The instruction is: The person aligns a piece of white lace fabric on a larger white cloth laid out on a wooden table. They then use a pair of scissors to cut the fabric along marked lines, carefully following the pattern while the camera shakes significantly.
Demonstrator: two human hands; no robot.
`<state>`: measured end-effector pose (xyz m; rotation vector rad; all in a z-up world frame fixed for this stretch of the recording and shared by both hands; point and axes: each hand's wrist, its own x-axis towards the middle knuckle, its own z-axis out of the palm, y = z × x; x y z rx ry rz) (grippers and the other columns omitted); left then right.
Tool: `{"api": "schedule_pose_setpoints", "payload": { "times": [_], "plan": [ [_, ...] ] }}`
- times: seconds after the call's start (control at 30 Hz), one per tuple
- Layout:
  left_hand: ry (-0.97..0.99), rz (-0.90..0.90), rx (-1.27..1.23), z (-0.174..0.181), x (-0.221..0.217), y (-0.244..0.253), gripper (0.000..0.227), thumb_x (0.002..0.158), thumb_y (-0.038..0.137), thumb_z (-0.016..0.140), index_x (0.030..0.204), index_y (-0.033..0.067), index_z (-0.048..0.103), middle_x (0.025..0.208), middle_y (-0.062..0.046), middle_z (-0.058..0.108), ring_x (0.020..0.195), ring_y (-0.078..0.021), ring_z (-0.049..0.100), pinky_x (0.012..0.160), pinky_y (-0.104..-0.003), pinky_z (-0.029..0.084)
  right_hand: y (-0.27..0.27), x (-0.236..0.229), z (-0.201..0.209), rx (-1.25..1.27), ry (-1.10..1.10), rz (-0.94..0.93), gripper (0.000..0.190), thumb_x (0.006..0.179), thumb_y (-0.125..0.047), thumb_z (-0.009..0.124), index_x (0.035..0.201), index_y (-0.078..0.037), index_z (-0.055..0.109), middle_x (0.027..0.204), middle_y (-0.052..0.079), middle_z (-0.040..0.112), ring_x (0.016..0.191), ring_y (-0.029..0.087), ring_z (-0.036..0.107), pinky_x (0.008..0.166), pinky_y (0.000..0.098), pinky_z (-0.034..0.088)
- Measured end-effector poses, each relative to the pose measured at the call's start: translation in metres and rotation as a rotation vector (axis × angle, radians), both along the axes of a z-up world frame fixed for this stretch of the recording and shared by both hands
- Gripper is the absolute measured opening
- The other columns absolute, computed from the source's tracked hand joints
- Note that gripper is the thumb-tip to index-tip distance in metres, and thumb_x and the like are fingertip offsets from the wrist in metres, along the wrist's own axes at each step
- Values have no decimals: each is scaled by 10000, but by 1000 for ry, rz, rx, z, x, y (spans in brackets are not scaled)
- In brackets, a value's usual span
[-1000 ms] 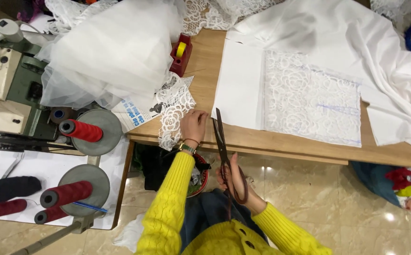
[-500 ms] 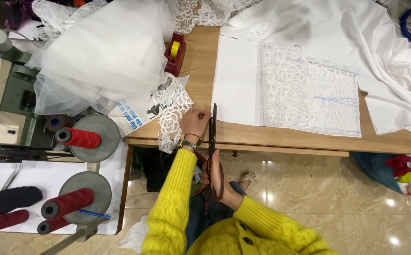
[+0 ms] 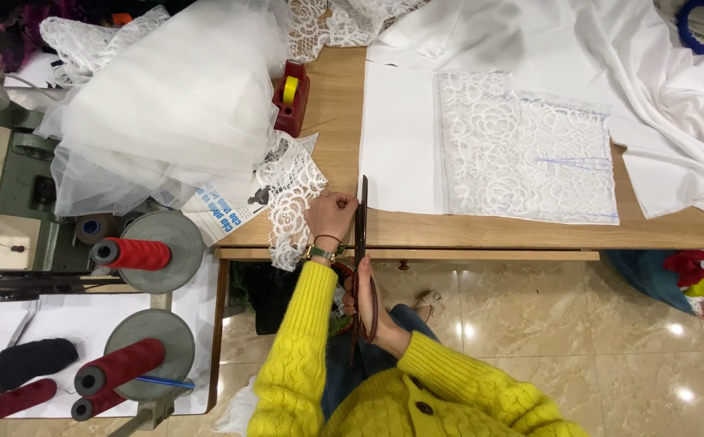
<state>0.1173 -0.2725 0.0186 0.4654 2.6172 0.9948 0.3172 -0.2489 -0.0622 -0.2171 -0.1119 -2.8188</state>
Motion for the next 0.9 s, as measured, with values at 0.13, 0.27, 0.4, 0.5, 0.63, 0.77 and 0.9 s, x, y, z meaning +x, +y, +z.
{"api": "schedule_pose_setpoints", "payload": {
  "times": [0.13, 0.27, 0.4, 0.5, 0.63, 0.77, 0.9],
  "plan": [
    [-1, -5, 6, 0, 0, 0, 230, 811, 513, 686, 833, 309, 790, 798, 5, 731, 921, -327, 704, 802, -437, 486, -8, -7, 21, -4, 15, -43, 466, 1058, -527, 446, 1143, -84, 563, 1021, 74, 604, 779, 259, 541, 695, 421, 426],
    [12, -4, 2, 5, 1, -1, 207, 805, 470, 672, 831, 303, 793, 792, 0, 736, 907, -341, 707, 796, -441, 480, -7, -15, 26, -95, 29, 16, 418, 1042, -485, 477, 1073, -86, 598, 986, 89, 634, 763, 247, 534, 713, 416, 430],
    [1, -3, 20, 6, 2, -2, 211, 811, 465, 665, 839, 298, 792, 807, 5, 738, 909, -336, 706, 805, -433, 470, -8, -31, 16, -111, 186, 53, 446, 1034, -540, 440, 1063, -119, 585, 863, 57, 631, 698, 201, 525, 706, 391, 416],
    [18, -2, 28, 11, 3, -3, 246, 821, 489, 664, 841, 277, 787, 809, -12, 734, 920, -340, 707, 799, -436, 464, -6, -32, 20, -89, 170, 55, 446, 1032, -541, 444, 1062, -119, 586, 857, 61, 632, 697, 205, 531, 706, 392, 418],
    [13, 1, 7, 16, 6, -2, 295, 840, 557, 640, 870, 297, 775, 844, -11, 718, 959, -330, 698, 846, -435, 475, -4, -30, 31, -42, 133, 64, 448, 1029, -544, 453, 1060, -119, 589, 843, 70, 633, 693, 212, 543, 706, 393, 423],
    [17, 15, -45, -3, 3, 2, 218, 851, 496, 633, 864, 323, 765, 837, 31, 701, 957, -287, 696, 869, -410, 446, 0, -29, 43, 7, 101, 72, 449, 1025, -548, 462, 1058, -119, 592, 829, 79, 634, 689, 219, 555, 707, 394, 427],
    [10, 19, -46, 0, 2, 3, 213, 848, 498, 638, 842, 325, 762, 833, 30, 698, 967, -281, 689, 859, -409, 446, 4, -20, 24, 39, 79, 75, 450, 1023, -550, 469, 1057, -119, 593, 819, 85, 635, 687, 224, 563, 707, 395, 430]
  ]
}}
